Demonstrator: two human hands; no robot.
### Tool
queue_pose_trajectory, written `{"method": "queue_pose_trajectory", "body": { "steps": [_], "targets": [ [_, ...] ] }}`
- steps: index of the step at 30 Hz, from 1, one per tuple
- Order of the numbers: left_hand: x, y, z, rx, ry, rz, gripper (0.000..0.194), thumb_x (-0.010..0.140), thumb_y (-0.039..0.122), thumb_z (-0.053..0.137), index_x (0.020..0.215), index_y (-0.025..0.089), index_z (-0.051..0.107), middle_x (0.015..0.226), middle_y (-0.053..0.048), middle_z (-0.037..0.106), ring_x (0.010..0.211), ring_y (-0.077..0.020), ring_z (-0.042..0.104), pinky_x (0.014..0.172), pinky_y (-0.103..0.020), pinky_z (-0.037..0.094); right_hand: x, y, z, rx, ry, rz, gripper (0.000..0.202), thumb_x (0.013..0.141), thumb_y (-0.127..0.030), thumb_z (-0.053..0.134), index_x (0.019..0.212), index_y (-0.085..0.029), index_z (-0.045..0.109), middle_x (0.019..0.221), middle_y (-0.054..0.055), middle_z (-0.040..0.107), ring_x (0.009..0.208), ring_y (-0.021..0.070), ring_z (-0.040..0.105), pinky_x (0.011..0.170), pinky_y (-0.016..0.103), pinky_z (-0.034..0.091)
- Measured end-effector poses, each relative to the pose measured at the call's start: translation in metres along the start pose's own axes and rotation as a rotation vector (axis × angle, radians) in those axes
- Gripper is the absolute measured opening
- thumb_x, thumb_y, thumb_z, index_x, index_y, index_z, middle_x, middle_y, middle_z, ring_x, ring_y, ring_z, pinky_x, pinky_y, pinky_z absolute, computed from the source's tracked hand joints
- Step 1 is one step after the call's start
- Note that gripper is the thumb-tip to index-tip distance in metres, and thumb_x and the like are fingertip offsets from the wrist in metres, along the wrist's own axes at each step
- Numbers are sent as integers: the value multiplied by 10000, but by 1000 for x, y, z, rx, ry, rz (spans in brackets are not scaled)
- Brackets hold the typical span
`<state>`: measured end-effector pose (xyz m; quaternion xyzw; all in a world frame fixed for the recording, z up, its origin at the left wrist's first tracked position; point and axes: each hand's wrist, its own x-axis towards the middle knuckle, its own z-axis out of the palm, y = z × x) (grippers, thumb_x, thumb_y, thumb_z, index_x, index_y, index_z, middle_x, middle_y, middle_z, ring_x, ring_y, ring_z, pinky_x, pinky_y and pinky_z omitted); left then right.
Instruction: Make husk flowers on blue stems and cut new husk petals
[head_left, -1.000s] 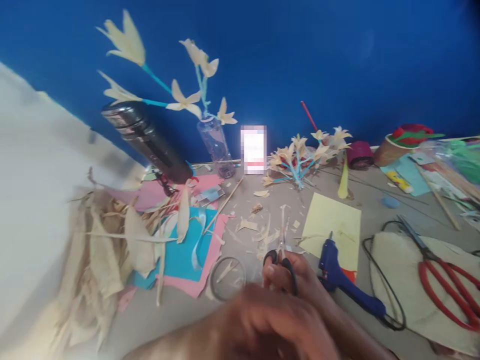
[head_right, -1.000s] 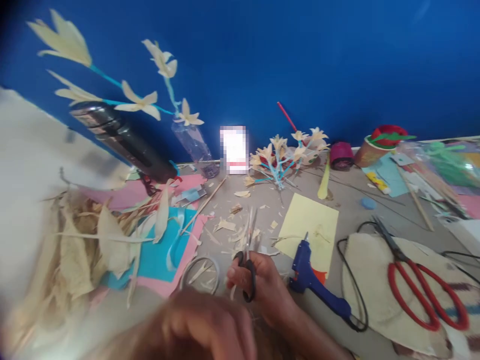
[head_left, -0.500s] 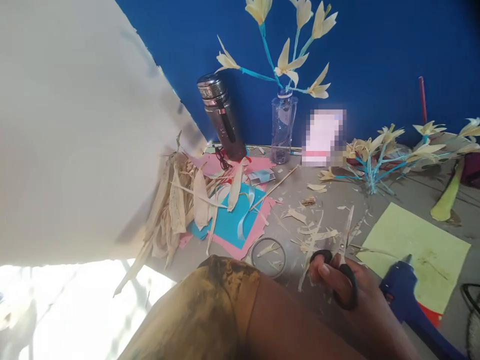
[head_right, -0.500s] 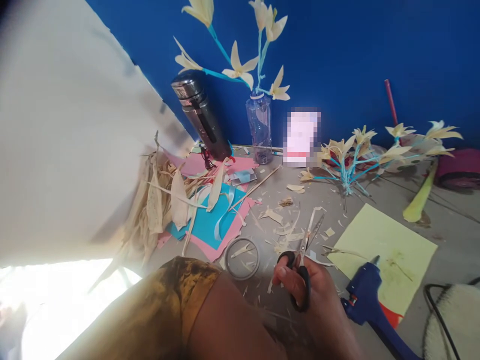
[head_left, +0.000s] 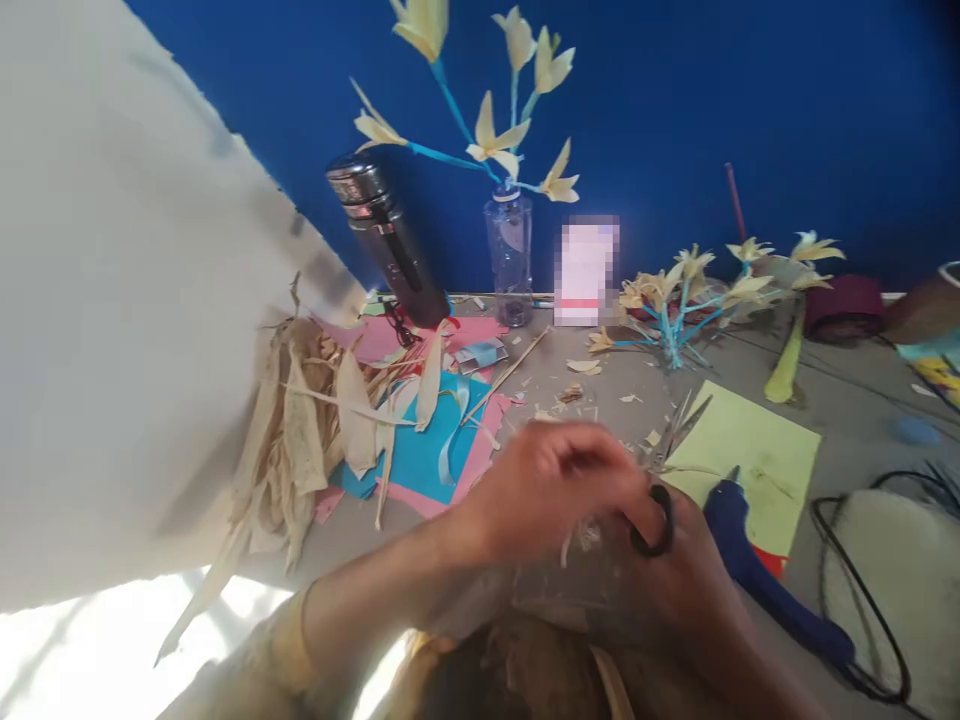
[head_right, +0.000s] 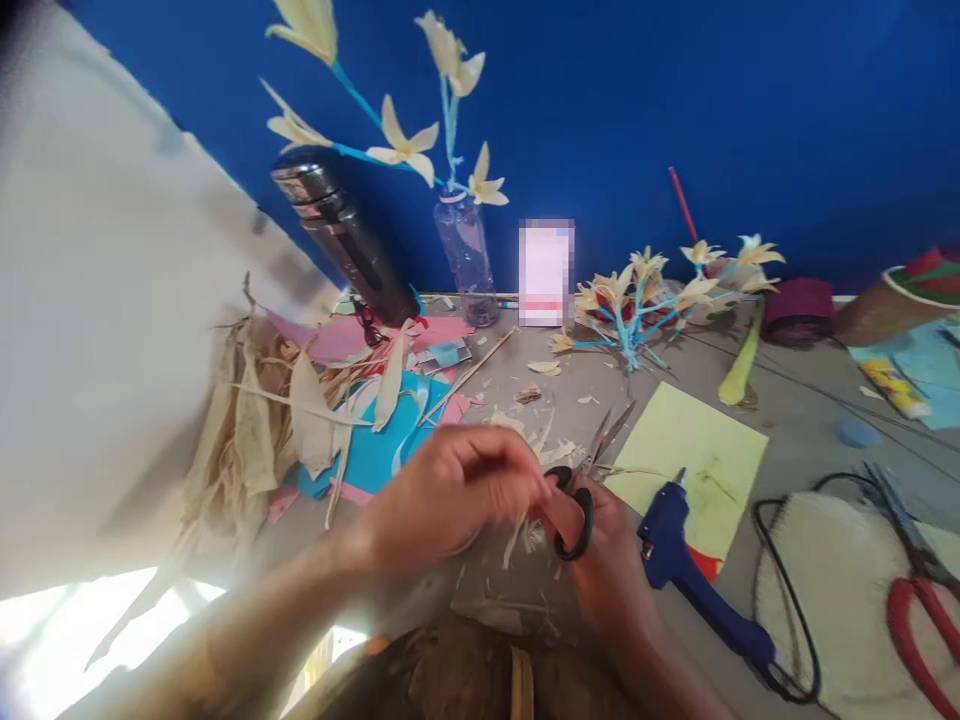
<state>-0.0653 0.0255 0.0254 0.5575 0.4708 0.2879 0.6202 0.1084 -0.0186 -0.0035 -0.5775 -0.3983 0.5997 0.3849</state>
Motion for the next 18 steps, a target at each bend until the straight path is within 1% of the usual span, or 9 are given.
{"method": "queue_pose_trajectory", "body": {
  "steps": [2,3,5,6,8,11,14,16,18],
  "targets": [
    [20,10,-15,134,92,39,87,858,231,630,832,213,710,930,-66,672,1000,-240,590,872,-358,473,0,-3,2,5,21,-18,329,799,-498,629,627,-218,622,583,3,463,564,170,411,525,302,332],
    [30,9,-20,410,156,95,99,846,182,614,834,209,708,944,-69,659,1026,-245,577,901,-365,465,1,-3,3,14,8,-20,321,795,-482,633,618,-214,619,585,-1,460,566,164,403,526,298,325],
    [46,-3,-26,824,138,156,136,808,132,636,890,200,720,978,-82,646,1032,-263,561,914,-391,456,2,-3,4,35,-42,-12,315,794,-469,632,622,-205,620,597,-9,460,569,150,389,531,289,315],
    [52,-11,-27,955,111,173,133,819,136,631,896,195,723,978,-88,642,1015,-265,562,897,-394,460,2,-2,4,48,-62,-6,318,791,-471,631,624,-201,619,596,-14,455,564,143,376,527,285,307],
    [60,-26,-27,1067,92,199,134,871,167,592,880,191,724,970,-96,638,988,-264,564,870,-395,464,4,-2,4,73,-77,4,324,780,-482,637,626,-197,614,581,-27,433,546,131,344,510,279,286],
    [61,-34,-27,974,176,272,200,928,205,527,841,188,706,953,-95,639,970,-247,570,882,-389,457,5,-4,2,96,-82,24,339,761,-496,669,619,-195,605,551,-40,392,530,124,314,496,272,258],
    [54,-22,-27,619,259,271,155,906,231,554,802,183,659,896,-63,646,874,-201,587,816,-339,470,7,-5,2,131,-60,21,360,743,-518,707,637,-189,608,554,-44,385,542,122,315,504,268,255],
    [45,-9,-27,313,187,131,164,886,292,586,768,183,617,792,-30,644,721,-159,575,687,-291,462,9,-2,2,188,-5,-4,351,736,-521,728,715,-186,625,587,-44,414,558,122,327,514,264,270],
    [37,2,-26,44,3,-25,229,865,367,621,738,179,585,690,-12,640,631,-137,567,618,-264,443,11,3,1,264,29,-44,346,738,-504,746,814,-186,635,651,-36,472,582,123,360,535,262,301]
  ]
}}
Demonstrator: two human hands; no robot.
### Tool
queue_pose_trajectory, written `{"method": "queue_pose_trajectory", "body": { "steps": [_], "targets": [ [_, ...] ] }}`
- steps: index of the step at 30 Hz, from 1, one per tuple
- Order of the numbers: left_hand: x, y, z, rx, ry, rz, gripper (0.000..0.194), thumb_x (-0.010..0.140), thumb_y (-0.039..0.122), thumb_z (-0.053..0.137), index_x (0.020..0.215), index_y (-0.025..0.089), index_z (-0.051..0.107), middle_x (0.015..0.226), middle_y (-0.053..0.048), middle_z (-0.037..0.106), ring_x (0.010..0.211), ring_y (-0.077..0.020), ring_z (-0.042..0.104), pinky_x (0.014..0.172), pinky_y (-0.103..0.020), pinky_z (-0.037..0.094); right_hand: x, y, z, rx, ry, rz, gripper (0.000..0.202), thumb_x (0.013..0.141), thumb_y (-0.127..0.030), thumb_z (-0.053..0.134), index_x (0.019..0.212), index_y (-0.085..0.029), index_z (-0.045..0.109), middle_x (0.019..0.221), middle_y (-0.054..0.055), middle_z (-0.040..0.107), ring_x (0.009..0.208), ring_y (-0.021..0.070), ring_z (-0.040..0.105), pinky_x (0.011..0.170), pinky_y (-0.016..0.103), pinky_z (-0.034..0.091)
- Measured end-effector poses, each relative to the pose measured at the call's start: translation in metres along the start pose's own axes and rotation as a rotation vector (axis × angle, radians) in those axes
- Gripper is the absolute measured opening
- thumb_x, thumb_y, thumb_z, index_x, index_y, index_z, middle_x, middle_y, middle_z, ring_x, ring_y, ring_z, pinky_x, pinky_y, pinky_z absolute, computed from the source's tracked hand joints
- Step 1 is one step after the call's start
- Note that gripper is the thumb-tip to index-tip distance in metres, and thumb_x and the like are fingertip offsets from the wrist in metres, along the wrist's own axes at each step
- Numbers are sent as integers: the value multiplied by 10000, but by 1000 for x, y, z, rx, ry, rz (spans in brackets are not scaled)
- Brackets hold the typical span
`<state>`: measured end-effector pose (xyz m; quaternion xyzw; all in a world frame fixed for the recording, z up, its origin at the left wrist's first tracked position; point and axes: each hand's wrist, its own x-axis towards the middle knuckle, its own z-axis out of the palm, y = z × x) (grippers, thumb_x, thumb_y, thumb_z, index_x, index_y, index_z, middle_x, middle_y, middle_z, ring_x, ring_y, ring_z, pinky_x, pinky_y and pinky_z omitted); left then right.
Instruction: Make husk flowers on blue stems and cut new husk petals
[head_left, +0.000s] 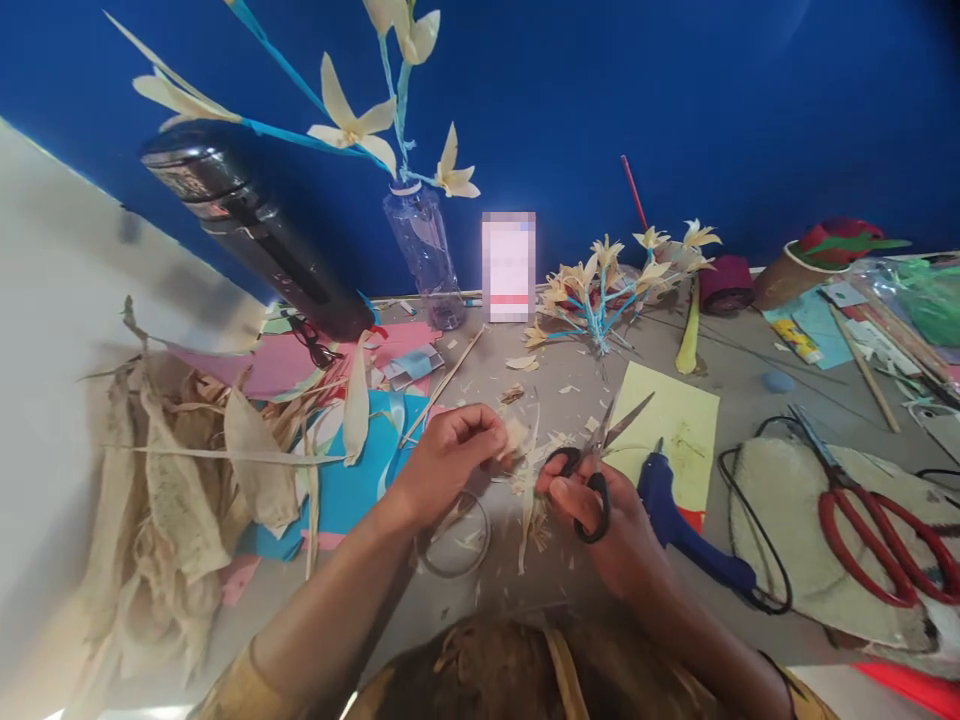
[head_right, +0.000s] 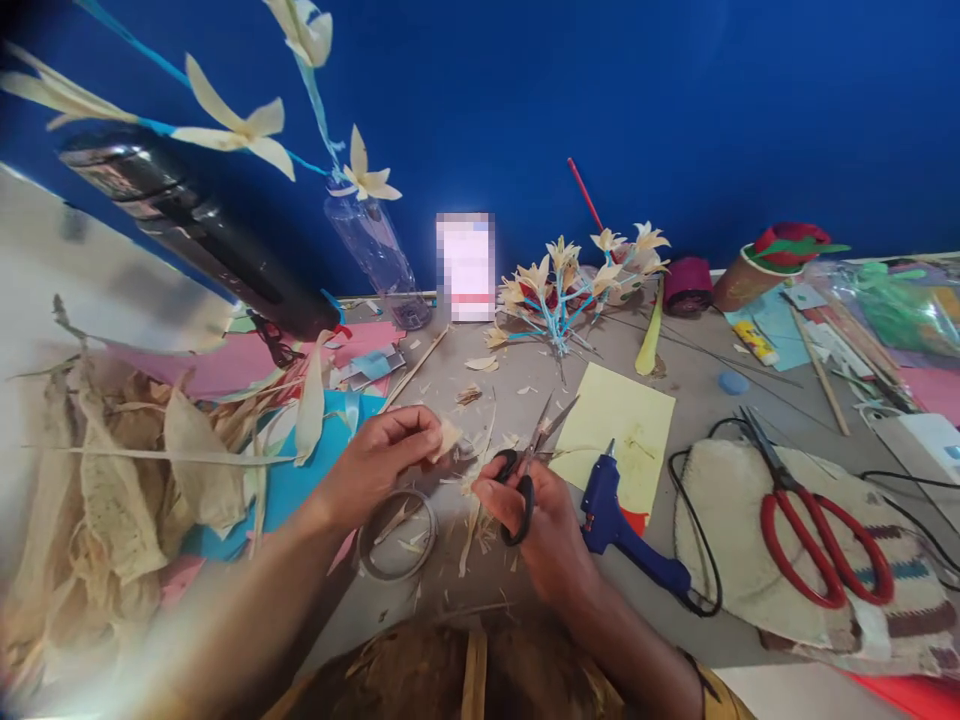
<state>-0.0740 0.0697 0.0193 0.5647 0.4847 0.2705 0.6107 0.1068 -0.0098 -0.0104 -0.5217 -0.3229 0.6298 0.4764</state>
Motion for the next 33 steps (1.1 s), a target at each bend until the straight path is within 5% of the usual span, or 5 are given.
{"method": "queue_pose_trajectory", "body": {
  "steps": [5,14,24,29,33],
  "targets": [
    [-12,4,9,-178,-290,-192,352,780,470,749,721,165,585,563,24,593,503,-97,541,534,-220,396,3,6,-5,113,-50,-42,339,720,-456,771,879,-196,622,662,-40,499,590,122,375,557,265,308],
    [-21,-5,21,-211,-326,-181,361,715,442,828,769,154,616,651,-13,667,586,-114,583,583,-231,445,3,4,2,170,-56,46,272,645,-374,775,764,-201,602,601,-51,489,555,117,405,531,259,312],
    [-17,-25,14,-410,-471,-137,354,708,433,845,722,133,656,597,-31,670,541,-122,578,594,-255,432,0,3,4,387,-243,164,292,582,-380,842,698,-218,630,570,-59,425,490,82,243,476,255,200],
    [-20,-20,17,-410,-418,-113,356,712,437,842,738,141,645,593,-22,663,543,-122,574,601,-259,436,0,5,6,520,-169,212,328,535,-336,858,708,-219,604,622,-52,477,499,73,203,450,236,200],
    [-25,-12,23,-136,-171,137,244,785,365,789,742,153,674,651,-24,659,620,-137,587,630,-269,449,2,8,6,625,-126,143,289,588,-261,833,757,-219,603,619,-74,437,489,62,173,440,209,198]
  ]
}}
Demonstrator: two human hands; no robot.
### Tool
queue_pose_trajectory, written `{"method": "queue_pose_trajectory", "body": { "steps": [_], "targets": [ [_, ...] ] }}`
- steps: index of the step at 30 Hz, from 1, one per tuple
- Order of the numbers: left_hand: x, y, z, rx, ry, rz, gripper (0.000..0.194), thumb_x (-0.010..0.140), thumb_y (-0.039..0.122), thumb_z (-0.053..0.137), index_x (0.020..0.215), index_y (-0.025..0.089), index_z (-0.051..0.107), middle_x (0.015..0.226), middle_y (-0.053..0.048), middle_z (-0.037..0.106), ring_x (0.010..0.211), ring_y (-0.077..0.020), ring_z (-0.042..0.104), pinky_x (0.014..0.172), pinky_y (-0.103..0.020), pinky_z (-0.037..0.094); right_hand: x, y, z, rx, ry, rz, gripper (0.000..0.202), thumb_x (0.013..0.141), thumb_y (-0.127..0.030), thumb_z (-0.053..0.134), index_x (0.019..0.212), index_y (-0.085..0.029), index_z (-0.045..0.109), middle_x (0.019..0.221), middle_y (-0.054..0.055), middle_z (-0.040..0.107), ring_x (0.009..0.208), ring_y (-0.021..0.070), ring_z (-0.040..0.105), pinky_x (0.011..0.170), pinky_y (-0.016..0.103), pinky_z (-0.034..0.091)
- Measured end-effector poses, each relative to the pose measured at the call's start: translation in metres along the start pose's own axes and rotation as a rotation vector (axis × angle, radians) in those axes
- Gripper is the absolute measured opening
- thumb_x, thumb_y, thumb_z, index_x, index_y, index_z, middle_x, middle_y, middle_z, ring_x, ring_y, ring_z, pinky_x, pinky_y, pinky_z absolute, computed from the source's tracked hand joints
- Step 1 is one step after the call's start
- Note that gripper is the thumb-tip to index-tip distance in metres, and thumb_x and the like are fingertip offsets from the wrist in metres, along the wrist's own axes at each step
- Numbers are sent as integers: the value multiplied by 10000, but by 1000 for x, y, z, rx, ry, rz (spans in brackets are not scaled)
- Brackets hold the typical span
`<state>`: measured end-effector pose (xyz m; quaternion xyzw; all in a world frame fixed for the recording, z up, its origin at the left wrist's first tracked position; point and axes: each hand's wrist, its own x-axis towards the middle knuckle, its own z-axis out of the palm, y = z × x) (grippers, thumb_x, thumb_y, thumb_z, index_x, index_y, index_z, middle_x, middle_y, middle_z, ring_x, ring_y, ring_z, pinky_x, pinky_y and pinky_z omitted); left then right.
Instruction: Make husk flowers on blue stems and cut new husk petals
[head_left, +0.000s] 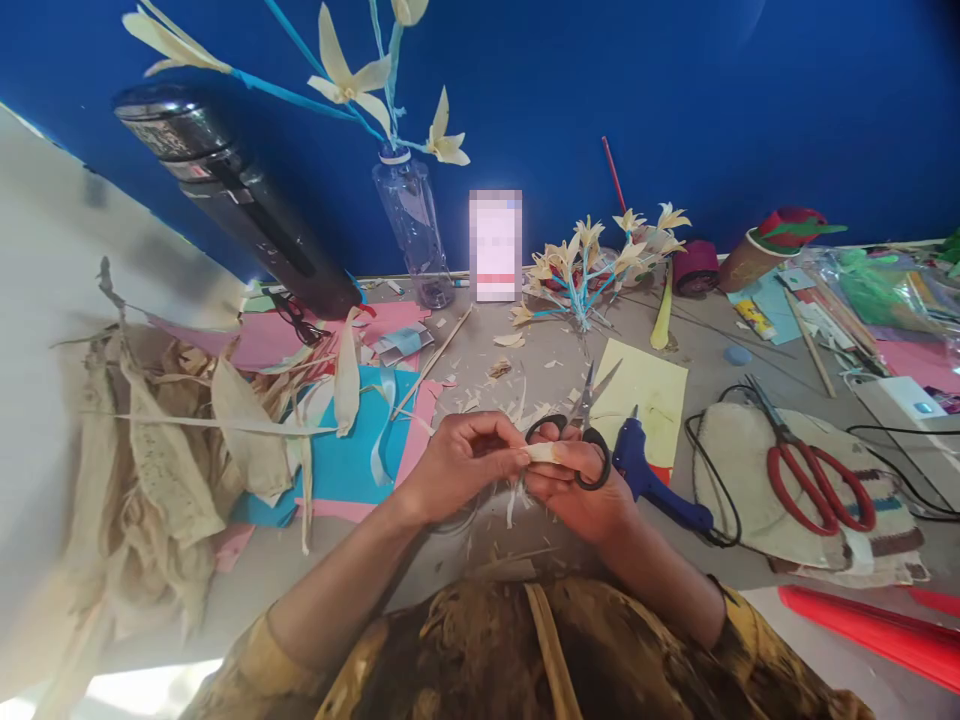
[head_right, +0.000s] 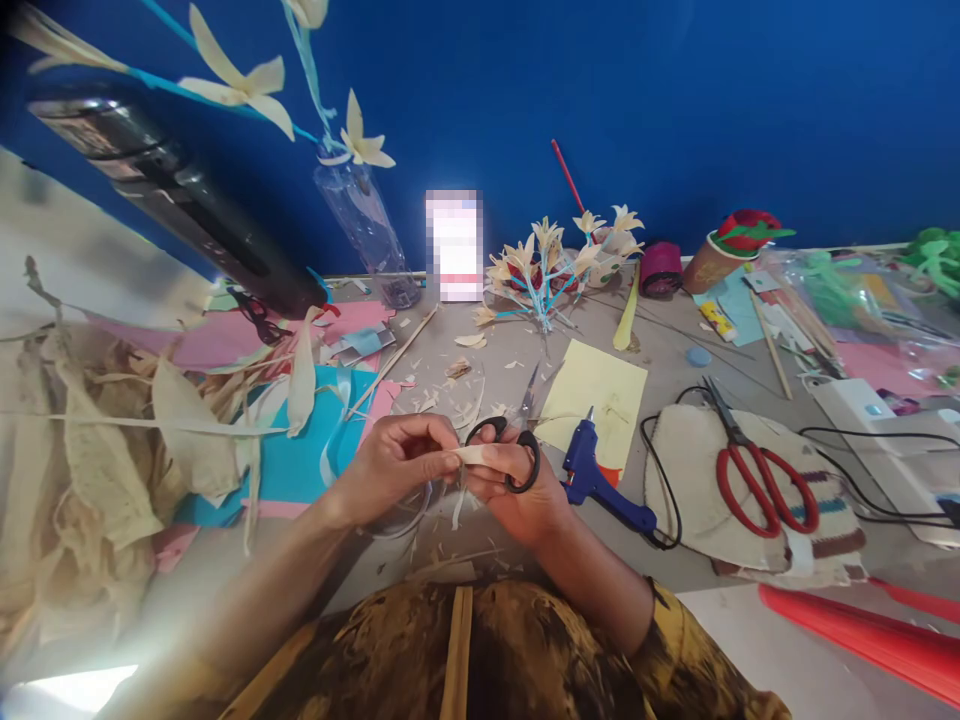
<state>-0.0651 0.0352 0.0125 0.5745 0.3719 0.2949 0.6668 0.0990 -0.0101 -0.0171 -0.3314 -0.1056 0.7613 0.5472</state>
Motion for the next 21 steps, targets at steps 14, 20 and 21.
{"method": "queue_pose_trajectory", "body": {
  "steps": [14,20,21],
  "targets": [
    [0,-15,-6,586,175,758,254,883,35,596,971,226,738,881,-47,663,804,-130,632,700,-241,495,4,-3,-3,-71,25,-84,317,639,-307,891,763,-189,625,591,-84,403,480,51,267,454,196,237],
    [-4,-9,0,38,33,106,334,807,342,748,1083,181,650,933,-50,650,763,-147,599,613,-234,453,5,1,-6,-296,133,-216,257,650,-272,810,789,-187,611,630,-61,504,518,78,373,492,230,272],
    [-3,-10,2,16,52,29,306,798,373,758,1001,169,651,853,-29,638,696,-126,565,581,-225,420,4,1,-6,-341,156,-238,253,653,-273,802,798,-188,613,640,-58,519,533,85,393,505,235,291]
  ]
}}
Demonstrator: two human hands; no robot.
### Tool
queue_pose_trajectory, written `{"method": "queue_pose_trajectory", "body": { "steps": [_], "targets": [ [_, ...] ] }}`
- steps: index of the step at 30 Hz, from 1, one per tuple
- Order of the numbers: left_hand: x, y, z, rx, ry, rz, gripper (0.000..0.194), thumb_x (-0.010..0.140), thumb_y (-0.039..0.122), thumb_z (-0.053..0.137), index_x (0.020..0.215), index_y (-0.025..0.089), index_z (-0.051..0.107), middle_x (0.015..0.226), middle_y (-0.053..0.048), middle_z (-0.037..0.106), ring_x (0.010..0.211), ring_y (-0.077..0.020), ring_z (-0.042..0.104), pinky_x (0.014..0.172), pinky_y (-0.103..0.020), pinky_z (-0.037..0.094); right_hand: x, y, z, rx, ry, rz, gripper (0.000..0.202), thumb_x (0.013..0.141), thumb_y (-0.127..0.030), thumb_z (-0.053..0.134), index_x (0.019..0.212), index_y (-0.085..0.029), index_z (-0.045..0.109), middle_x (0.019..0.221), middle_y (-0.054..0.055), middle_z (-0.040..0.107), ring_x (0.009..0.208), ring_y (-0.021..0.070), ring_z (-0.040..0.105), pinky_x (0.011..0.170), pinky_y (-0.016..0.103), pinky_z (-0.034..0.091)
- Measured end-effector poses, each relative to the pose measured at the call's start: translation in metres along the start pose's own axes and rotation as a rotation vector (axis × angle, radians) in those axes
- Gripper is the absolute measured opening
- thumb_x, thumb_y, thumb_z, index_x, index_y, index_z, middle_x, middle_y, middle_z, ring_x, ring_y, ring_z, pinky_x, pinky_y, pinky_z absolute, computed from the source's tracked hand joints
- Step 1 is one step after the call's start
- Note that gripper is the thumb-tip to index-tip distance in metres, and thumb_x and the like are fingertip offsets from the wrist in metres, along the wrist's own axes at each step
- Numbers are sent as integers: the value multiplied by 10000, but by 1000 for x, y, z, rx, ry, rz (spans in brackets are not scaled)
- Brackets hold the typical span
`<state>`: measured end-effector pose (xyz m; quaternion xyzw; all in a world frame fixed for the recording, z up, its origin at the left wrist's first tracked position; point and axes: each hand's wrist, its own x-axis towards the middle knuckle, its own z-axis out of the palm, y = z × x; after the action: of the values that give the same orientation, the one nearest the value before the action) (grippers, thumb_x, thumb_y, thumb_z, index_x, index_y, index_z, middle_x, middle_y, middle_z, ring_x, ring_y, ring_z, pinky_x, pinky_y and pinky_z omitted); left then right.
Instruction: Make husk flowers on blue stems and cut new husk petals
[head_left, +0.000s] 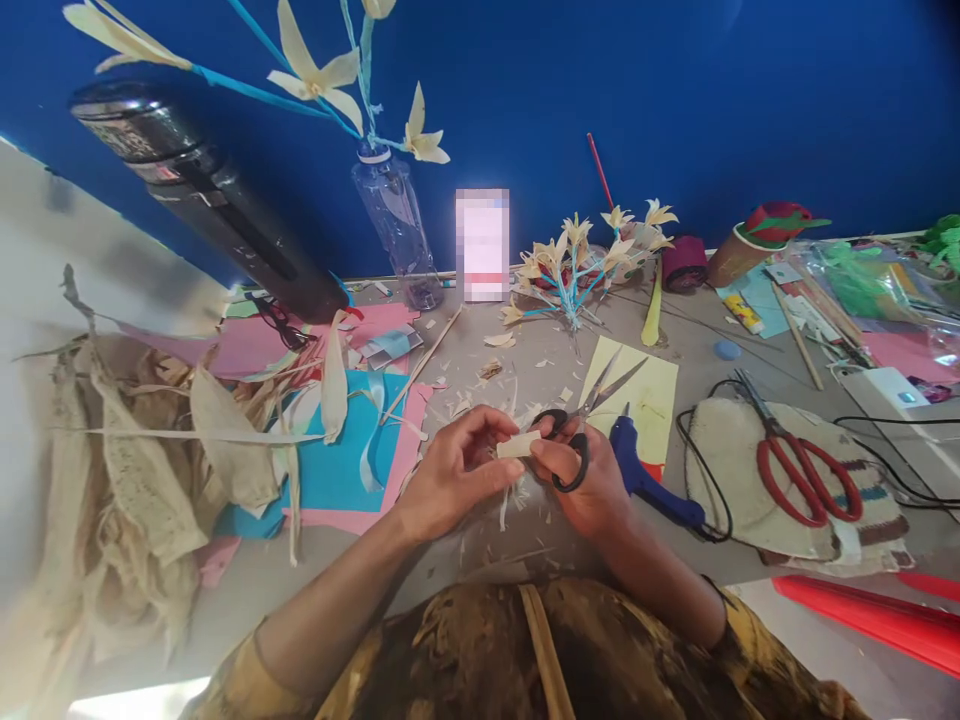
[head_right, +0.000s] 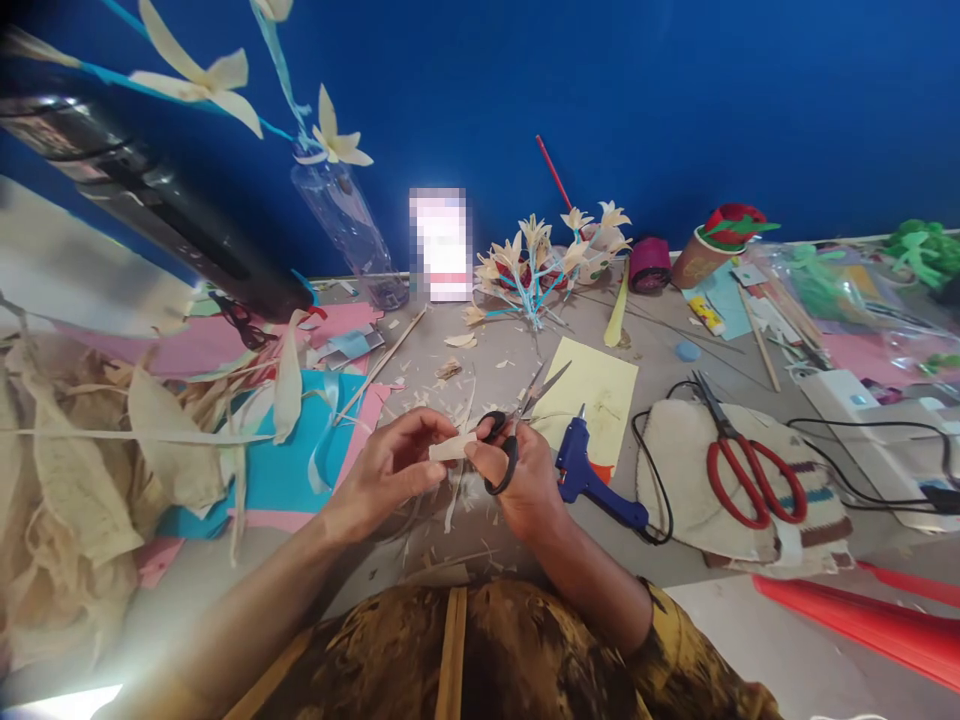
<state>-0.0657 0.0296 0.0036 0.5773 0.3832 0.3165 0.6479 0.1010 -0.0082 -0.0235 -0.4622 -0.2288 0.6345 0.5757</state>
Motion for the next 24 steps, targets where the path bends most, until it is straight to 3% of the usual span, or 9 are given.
{"method": "queue_pose_trajectory", "body": {
  "steps": [3,6,9,14,19,22,24],
  "targets": [
    [2,-3,5,-20,69,-156,269,821,388,729,758,155,610,636,9,591,577,-102,498,548,-230,365,-2,-1,-1,-110,18,-21,244,659,-293,784,809,-192,621,636,-56,532,554,103,419,525,246,321],
    [5,-5,6,-101,81,-221,257,797,342,744,688,150,612,570,7,601,548,-106,509,559,-240,369,-2,-5,-1,-173,-14,5,267,638,-318,800,805,-190,636,615,-53,522,554,110,411,518,250,309],
    [6,-7,4,-256,2,-260,219,727,294,804,675,135,664,566,-9,641,550,-113,549,603,-250,408,-2,-7,0,-131,-78,76,291,602,-330,842,754,-192,636,589,-53,496,536,106,386,504,250,280],
    [6,-9,1,-522,-188,-276,252,667,325,873,675,131,712,564,-58,693,588,-159,626,643,-277,464,-4,-7,2,154,-309,199,300,627,-390,856,720,-213,632,577,-49,455,514,106,343,495,257,271],
    [7,-9,-5,-596,-229,-256,233,674,307,879,702,126,735,602,-55,699,541,-157,636,591,-270,465,-2,-9,-1,313,-360,264,298,638,-304,870,728,-212,601,577,-86,346,488,72,199,457,212,239],
    [8,-8,-8,-626,-191,-265,224,685,290,864,682,124,714,592,-37,671,525,-135,614,571,-247,432,-1,-9,-3,324,-322,189,346,678,-407,866,744,-199,598,617,-83,392,487,57,156,458,201,224],
    [8,-8,-6,-584,-156,-274,227,698,279,851,661,122,692,567,-32,655,519,-121,590,570,-237,414,-1,-8,-4,211,-310,64,418,673,-529,855,786,-198,625,678,-43,504,505,69,275,486,220,278]
  ]
}}
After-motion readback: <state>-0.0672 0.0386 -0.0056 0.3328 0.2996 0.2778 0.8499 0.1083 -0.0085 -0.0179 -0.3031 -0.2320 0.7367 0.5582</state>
